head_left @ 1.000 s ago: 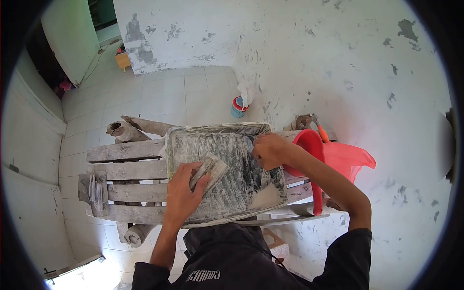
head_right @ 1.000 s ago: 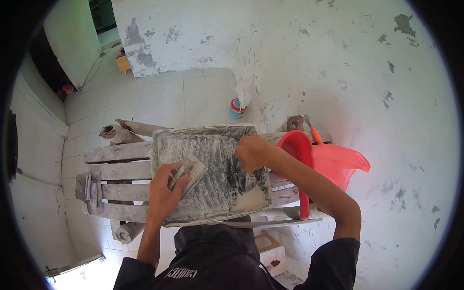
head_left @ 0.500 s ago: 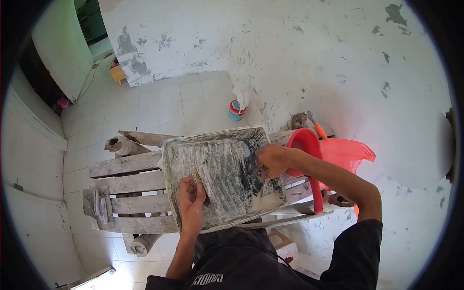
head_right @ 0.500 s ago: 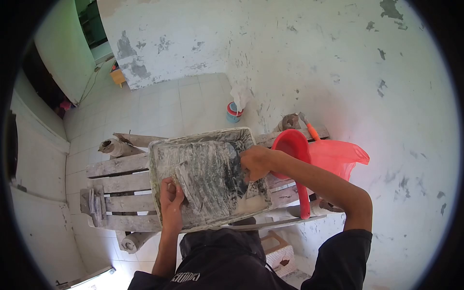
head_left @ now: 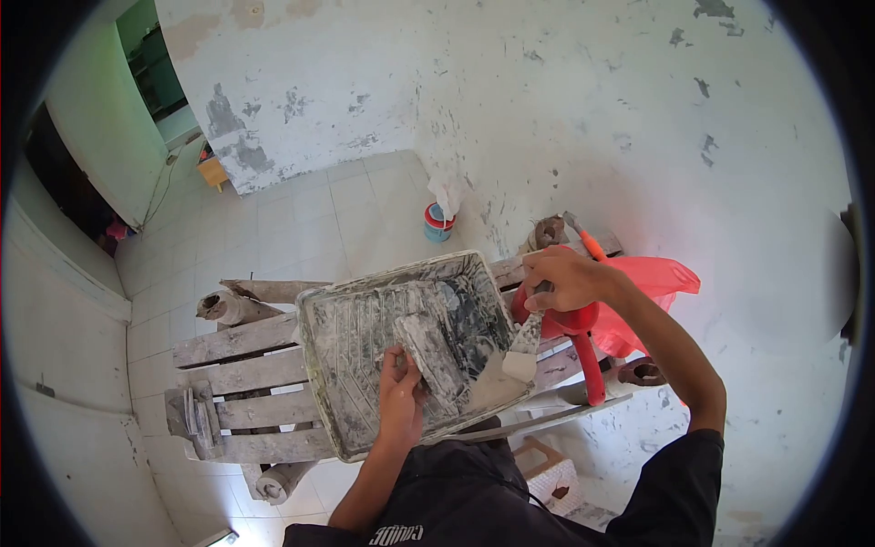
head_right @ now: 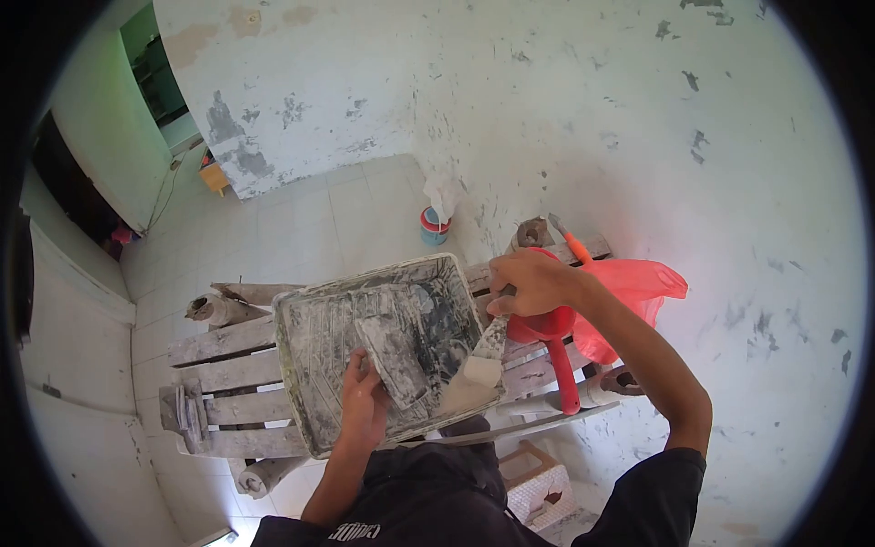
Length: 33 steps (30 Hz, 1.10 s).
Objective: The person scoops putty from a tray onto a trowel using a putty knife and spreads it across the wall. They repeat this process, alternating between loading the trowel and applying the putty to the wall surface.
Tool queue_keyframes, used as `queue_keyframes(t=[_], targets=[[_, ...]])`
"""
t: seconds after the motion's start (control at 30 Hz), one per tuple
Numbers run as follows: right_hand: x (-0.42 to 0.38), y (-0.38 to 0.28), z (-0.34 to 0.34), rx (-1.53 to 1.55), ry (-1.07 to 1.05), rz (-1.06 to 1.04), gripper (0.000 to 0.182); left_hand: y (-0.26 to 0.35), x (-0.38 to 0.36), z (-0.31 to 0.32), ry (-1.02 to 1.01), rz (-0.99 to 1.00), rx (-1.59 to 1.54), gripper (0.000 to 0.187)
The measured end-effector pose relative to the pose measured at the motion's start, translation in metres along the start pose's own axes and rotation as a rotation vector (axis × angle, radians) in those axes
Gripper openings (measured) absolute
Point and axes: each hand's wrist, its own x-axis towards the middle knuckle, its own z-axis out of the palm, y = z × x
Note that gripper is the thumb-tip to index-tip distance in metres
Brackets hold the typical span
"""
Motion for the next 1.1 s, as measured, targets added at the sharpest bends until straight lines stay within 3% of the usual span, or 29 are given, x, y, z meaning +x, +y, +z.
queue_keyframes(t=[0.07,0.2,0.4,0.47,0.6,0.7,0.83,0.93,0.97,1.1], targets=[[-0.014,0.006,-0.006,0.116,0.008,0.067,0.030,-0.013,0.008,-0.001,-0.151,-0.059,-0.062,0.033],[-0.042,-0.005,-0.025,0.263,0.016,0.170,0.028,-0.018,0.003,0.023,-0.198,-0.144,-0.119,0.038],[-0.075,-0.001,-0.015,0.448,0.306,0.166,0.027,-0.029,0.000,0.032,-0.285,-0.339,-0.133,0.043],[-0.083,-0.017,-0.015,0.563,0.454,0.207,0.027,-0.028,-0.007,0.041,-0.303,-0.367,-0.158,0.037],[-0.095,-0.044,-0.006,0.495,0.571,0.220,0.026,-0.015,-0.024,0.067,-0.284,-0.422,-0.126,0.035],[-0.100,-0.068,0.006,0.523,0.796,0.232,0.029,-0.015,-0.025,0.071,-0.281,-0.454,-0.133,0.037],[-0.109,-0.072,0.027,0.539,0.954,0.264,0.032,-0.016,-0.025,0.064,-0.391,-0.439,-0.187,0.041],[-0.109,-0.077,0.046,0.573,1.001,0.230,0.034,-0.014,-0.028,0.065,-0.387,-0.448,-0.188,0.042],[-0.108,-0.085,0.049,0.580,1.003,0.234,0.044,-0.013,-0.029,0.066,-0.386,-0.453,-0.183,0.042],[-0.104,-0.100,0.074,0.539,1.142,0.239,0.043,-0.005,-0.037,0.074,-0.323,-0.471,-0.186,0.042]])
